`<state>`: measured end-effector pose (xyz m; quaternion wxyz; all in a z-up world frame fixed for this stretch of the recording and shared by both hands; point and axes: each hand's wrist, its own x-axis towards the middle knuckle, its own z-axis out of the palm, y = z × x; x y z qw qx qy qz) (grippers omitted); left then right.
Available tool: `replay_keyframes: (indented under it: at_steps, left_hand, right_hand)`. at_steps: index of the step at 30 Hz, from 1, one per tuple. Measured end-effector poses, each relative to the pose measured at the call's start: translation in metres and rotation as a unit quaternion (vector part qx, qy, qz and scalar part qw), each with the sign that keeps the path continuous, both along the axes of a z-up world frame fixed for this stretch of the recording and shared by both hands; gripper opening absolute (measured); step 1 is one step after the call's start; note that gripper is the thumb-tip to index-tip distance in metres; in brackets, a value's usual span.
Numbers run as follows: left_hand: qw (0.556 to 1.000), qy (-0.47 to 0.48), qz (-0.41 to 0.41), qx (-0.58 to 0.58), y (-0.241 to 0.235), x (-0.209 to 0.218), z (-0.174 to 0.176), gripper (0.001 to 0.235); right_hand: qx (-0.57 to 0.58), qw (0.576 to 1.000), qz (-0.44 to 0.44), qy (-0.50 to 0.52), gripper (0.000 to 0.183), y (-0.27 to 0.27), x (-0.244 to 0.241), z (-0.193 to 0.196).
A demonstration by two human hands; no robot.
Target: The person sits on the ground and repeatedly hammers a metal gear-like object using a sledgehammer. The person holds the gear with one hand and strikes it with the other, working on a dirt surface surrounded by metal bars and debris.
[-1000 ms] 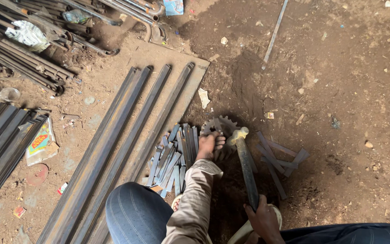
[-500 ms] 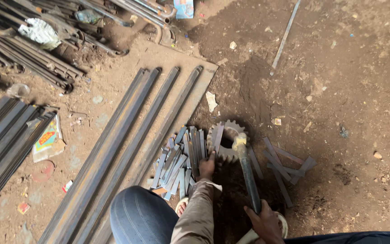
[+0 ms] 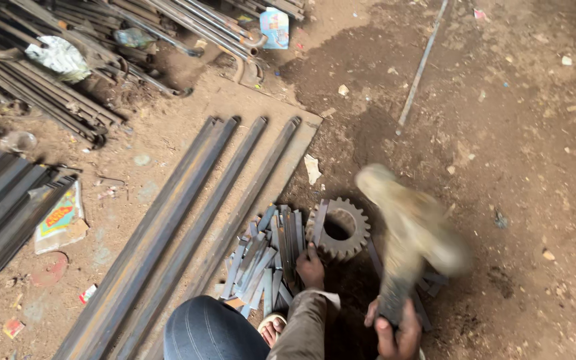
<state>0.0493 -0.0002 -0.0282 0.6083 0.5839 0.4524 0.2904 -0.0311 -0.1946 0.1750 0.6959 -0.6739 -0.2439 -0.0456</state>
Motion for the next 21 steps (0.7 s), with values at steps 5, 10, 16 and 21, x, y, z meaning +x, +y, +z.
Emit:
replay_keyframes:
  at_steps: [5, 10, 16, 21]
  left_hand:
    - [0.999, 0.001, 0.012, 0.031, -0.004, -0.004, -0.002, 0.043]
    - [0.996, 0.062, 0.031, 0.056, -0.001, 0.002, 0.008, 0.045]
    - [0.993, 0.029, 0.046, 0.103, -0.013, -0.012, 0.019, 0.046]
    - [0.994, 0.095, -0.023, -0.054, -0.015, -0.024, 0.019, 0.054]
  right_hand:
    - [-0.097, 0.995, 0.029, 0.02, 0.039, 0.013, 0.011, -0.012]
    - [-0.469, 0.852, -0.037, 0.229, 0.035, 0.017, 0.022, -0.068]
    - [-0.402, 0.873, -0.211, -0.177, 0.033, 0.009, 0.002, -0.036]
    - [-0.045, 0.988, -0.106, 0.098, 0.044, 0.035, 0.02, 0.039]
